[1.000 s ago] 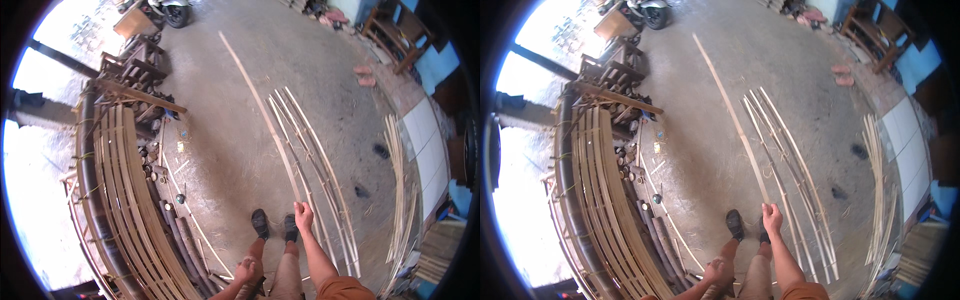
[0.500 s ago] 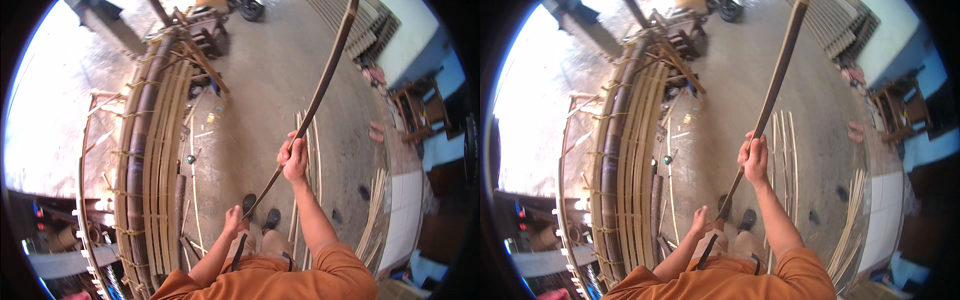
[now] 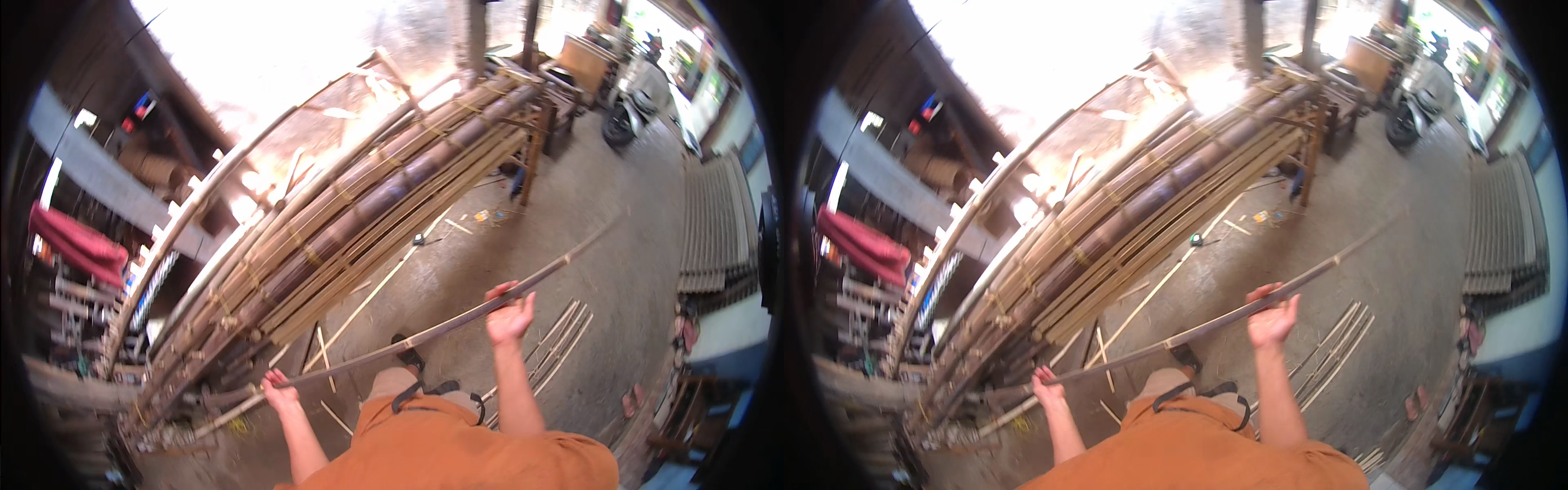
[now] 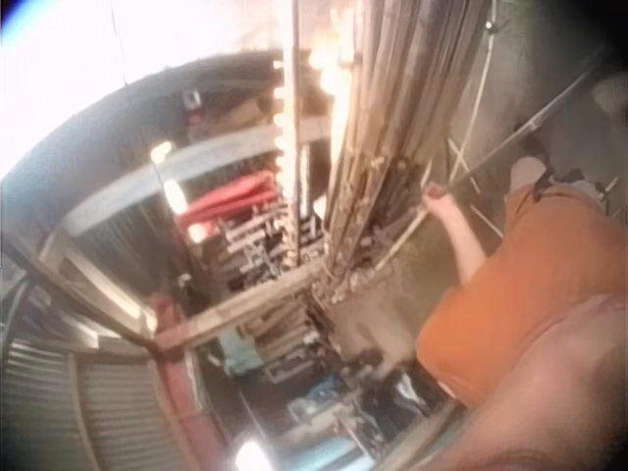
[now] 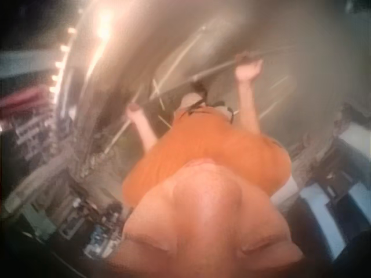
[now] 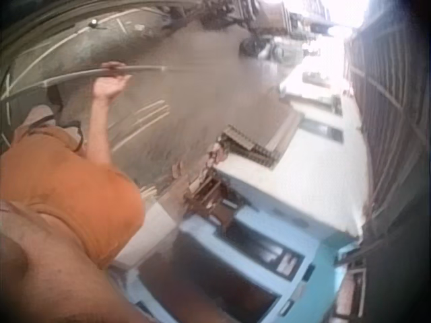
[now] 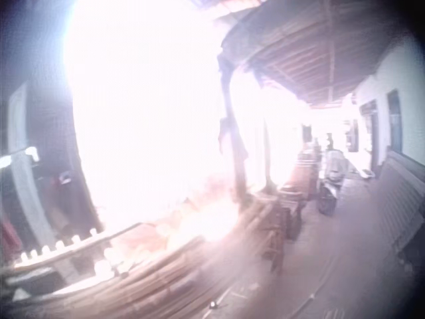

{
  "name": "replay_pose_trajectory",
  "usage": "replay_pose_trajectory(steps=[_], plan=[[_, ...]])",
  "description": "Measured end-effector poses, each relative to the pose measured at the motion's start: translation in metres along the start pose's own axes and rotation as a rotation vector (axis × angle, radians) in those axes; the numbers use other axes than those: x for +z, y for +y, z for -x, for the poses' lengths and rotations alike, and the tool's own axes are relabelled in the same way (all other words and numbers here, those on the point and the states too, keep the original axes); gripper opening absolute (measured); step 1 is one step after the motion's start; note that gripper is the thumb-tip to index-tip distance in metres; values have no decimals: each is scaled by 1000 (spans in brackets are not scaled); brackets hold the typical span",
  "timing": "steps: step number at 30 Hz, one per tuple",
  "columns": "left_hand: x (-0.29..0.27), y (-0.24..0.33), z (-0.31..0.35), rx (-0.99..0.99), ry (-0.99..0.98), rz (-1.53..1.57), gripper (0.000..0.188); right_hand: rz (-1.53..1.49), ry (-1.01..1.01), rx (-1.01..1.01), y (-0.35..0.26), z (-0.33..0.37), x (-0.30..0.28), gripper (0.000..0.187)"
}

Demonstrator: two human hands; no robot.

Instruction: The person assembles a bamboo structure by inserting thin bamboo strips into pre-drilled holes on a larger bamboo frame and securing them with yellow string. The person repeatedly picks up strips, aligns them, and ties them to the frame.

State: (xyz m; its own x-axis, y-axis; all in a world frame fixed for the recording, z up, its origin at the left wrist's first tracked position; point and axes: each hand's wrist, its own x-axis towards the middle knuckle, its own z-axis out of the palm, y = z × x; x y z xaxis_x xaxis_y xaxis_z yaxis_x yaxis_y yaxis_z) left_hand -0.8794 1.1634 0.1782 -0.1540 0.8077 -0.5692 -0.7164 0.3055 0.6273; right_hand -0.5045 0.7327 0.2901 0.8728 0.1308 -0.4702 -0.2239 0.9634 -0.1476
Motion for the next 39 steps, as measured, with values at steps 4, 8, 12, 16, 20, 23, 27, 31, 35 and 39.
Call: replay_pose_trajectory(steps=[4,8,12,16,20,23,27,31,35,39], plan=[[50,82,9,-116,-431,116,34,-70,-452,32,-74,-121,-76,53],[118,159,49,442,-496,-24,45,82,-85,-108,-41,-100,38,51],[220,208,95,618,-576,-253,50,173,-94,-202,-106,-157,57,46],[296,218,135,771,-1026,-613,38,651,-20,-513,-61,-152,125,34],[368,141,214,956,-1387,-1204,25,955,-251,-617,6,-119,164,28],[396,105,250,1058,-1561,-1411,23,970,-356,-639,63,-120,172,26],[420,92,251,1029,-1513,-1568,24,892,-347,-469,101,-122,162,28],[450,158,149,1039,-1177,-1142,33,532,-99,-336,75,-135,148,29],[407,308,86,1004,-754,-604,44,174,-167,-145,10,-174,127,52],[364,334,70,923,-585,-444,45,-13,-365,-121,-73,-217,115,74]])
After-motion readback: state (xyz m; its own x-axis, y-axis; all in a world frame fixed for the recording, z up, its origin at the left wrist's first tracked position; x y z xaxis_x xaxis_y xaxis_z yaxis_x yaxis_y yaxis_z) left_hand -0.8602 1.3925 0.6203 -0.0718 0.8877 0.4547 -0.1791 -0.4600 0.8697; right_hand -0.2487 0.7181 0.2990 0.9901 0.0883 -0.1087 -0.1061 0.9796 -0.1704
